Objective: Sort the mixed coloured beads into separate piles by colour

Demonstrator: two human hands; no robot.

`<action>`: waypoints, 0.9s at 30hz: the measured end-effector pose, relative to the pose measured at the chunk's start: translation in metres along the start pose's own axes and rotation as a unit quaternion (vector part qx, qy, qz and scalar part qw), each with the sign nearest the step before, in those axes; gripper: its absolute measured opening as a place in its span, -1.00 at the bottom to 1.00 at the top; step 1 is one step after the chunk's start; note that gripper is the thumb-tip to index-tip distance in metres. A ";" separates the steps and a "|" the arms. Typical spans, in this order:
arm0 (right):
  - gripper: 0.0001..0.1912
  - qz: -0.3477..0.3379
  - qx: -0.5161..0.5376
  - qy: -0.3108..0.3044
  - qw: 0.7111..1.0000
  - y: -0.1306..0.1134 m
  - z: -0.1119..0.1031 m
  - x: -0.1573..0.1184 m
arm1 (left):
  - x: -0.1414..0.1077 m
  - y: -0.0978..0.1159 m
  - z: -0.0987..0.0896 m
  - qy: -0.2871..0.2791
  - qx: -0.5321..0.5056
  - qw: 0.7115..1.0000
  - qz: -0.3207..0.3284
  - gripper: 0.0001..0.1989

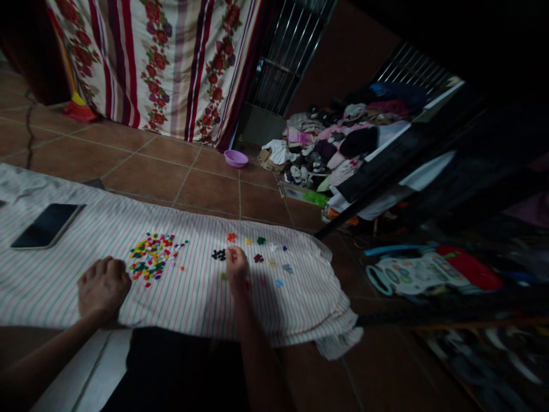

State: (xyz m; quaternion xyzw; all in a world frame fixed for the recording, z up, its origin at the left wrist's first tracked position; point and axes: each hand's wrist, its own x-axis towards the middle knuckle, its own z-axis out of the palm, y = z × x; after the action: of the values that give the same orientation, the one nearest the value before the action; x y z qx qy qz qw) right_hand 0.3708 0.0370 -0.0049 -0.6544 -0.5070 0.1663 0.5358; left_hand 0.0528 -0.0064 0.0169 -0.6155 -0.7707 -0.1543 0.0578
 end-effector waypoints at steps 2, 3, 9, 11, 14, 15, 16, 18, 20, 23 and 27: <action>-0.66 0.007 -0.007 0.010 1.000 0.010 -0.017 0.017 | 0.001 0.001 -0.002 -0.016 -0.007 1.000 -0.003 -0.69; -0.65 0.011 -0.013 0.016 1.000 0.015 -0.025 0.025 | 0.001 0.002 -0.003 -0.024 -0.011 1.000 -0.006 -0.69; -0.69 0.035 -0.092 0.052 0.994 0.045 -0.067 0.071 | 0.003 0.004 -0.010 -0.056 -0.019 0.998 -0.017 -0.69; -0.71 0.048 -0.130 0.053 0.989 0.053 -0.076 0.084 | 0.002 0.005 -0.012 -0.062 -0.013 0.998 -0.019 -0.69; -0.74 0.057 -0.165 0.057 0.983 0.062 -0.086 0.100 | 0.002 0.007 -0.013 -0.062 -0.008 0.998 -0.023 -0.68; -0.74 0.059 -0.170 0.056 0.982 0.064 -0.088 0.105 | 0.002 0.007 -0.013 -0.059 -0.009 0.998 -0.022 -0.68; -0.74 0.061 -0.177 0.054 0.981 0.067 -0.089 0.108 | 0.002 0.007 -0.012 -0.055 -0.010 0.998 -0.021 -0.68; -0.72 0.065 -0.191 0.046 0.978 0.070 -0.090 0.113 | 0.002 0.006 -0.010 -0.048 -0.014 0.999 -0.018 -0.69; -0.71 0.068 -0.205 0.036 0.976 0.072 -0.090 0.115 | 0.002 0.005 -0.008 -0.041 -0.018 0.999 -0.015 -0.69; -0.70 0.072 -0.225 0.022 0.972 0.075 -0.088 0.116 | 0.002 0.004 -0.005 -0.035 -0.017 0.999 -0.011 -0.71; -0.70 0.071 -0.247 0.006 0.966 0.077 -0.086 0.115 | 0.003 0.004 -0.004 -0.035 -0.009 0.999 -0.014 -0.72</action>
State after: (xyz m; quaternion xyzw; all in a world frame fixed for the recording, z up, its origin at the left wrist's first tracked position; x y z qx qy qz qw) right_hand 0.5232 0.0943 -0.0025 -0.8018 -0.4816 0.0696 0.3468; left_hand 0.0552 -0.0046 0.0219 -0.6102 -0.7795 -0.1399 0.0230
